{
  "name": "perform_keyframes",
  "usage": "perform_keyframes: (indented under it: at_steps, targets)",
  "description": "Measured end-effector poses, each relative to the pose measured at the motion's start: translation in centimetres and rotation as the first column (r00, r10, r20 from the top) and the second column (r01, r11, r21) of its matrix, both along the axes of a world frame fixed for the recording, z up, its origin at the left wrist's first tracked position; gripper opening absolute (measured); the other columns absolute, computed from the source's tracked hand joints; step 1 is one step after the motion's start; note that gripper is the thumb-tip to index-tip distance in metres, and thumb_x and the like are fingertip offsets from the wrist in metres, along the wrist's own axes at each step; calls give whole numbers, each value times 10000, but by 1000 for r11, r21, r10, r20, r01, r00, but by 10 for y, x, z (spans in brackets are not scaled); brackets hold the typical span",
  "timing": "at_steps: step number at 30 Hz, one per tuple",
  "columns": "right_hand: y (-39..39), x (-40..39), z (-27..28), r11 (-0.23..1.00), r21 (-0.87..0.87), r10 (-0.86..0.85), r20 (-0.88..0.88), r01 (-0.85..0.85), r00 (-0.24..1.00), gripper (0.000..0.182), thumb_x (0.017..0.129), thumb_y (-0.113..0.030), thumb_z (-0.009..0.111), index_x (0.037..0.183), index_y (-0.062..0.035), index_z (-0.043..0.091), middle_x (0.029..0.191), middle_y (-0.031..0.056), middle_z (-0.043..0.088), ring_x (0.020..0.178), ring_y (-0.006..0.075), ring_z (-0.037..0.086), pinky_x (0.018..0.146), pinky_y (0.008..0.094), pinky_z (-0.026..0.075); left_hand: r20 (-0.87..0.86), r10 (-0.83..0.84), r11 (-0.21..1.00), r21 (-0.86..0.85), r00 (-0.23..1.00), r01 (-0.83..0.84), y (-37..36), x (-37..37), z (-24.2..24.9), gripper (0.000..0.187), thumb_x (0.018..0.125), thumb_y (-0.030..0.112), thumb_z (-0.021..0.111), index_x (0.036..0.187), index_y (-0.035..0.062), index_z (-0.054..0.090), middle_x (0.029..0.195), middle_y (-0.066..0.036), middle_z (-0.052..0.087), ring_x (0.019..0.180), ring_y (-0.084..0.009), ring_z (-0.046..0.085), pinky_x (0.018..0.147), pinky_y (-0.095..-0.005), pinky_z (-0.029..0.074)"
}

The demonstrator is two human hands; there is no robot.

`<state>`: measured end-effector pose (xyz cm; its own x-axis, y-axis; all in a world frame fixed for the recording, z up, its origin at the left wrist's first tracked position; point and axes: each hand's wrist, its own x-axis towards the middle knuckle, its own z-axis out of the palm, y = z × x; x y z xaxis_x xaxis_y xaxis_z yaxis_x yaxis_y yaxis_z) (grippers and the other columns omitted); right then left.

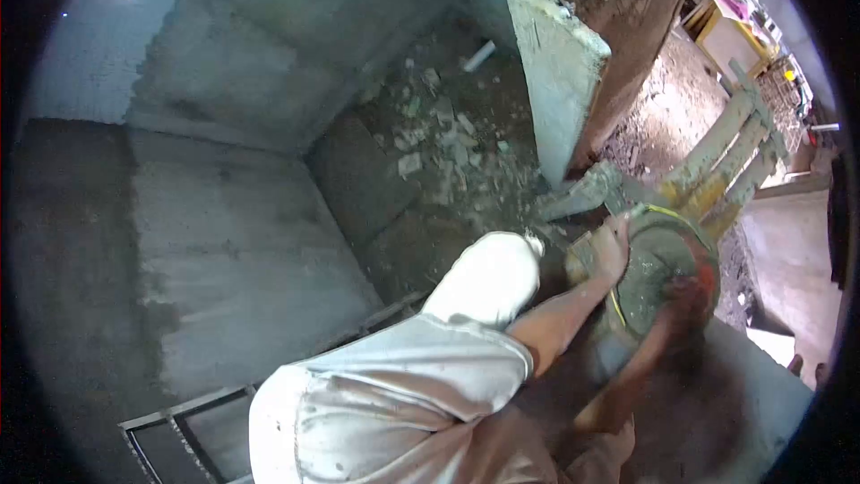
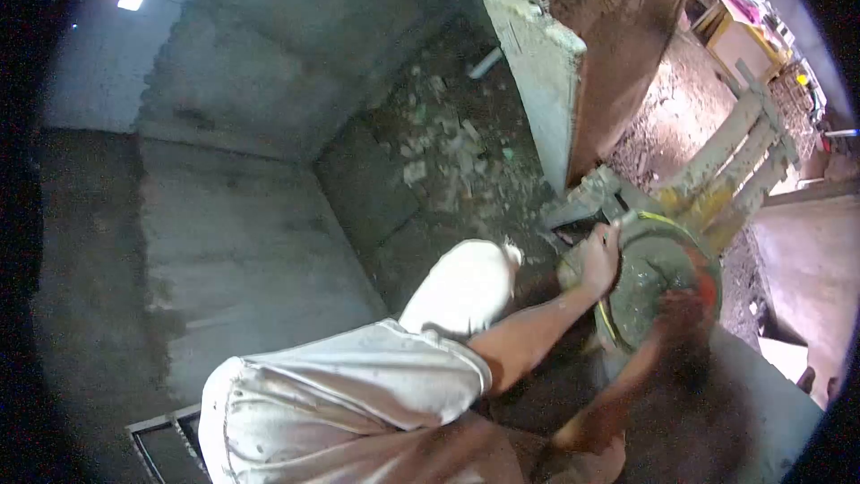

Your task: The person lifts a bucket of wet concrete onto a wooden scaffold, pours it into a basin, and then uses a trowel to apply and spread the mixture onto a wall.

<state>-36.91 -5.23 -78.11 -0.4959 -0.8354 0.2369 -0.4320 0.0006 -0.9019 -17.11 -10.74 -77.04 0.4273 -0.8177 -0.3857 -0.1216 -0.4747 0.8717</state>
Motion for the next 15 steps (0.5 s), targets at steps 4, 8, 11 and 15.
perform_keyframes:
  at_steps: [4, 8, 11, 15]
  targets:
    - [36, 15, 36, 993, -70, -98, -48, 94, 994, 192, 886, -196, 605, 982, -34, 566, 885, 101, 570, 870, 215, 566, 752, 399, 467, 55, -27, 999, 48, 998, 25, -4, -3, 4, 447, 963, 432, 430, 994, 11, 579, 934, -299, 615, 917, -490, 567, 785, -529, 431]
    - [56, 2, 58, 980, -149, -150, -119, 132, 982, 209, 882, -200, 606, 1011, -40, 567, 924, 106, 580, 906, 224, 568, 777, 398, 463, 157, 77, 997, -19, 985, -75, -7, -8, -4, 452, 951, 423, 489, 853, -12, 563, 758, -306, 582, 777, -498, 559, 663, -520, 416]
    - [51, -16, 63, 973, -168, -198, -243, 160, 950, 225, 880, -202, 608, 1034, -44, 568, 954, 110, 587, 934, 231, 570, 796, 397, 459, 145, 27, 999, -23, 989, -23, -5, -4, 2, 465, 963, 430, 464, 872, -16, 558, 759, -294, 578, 783, -487, 557, 680, -500, 422]
    - [3, -46, 14, 974, -134, -214, -300, 181, 930, 248, 876, -206, 610, 1063, -50, 568, 994, 115, 597, 970, 240, 572, 821, 395, 455, 163, -4, 1000, 11, 987, 2, -3, -9, 7, 392, 961, 371, 477, 911, -2, 585, 839, -283, 610, 856, -484, 566, 728, -502, 437]
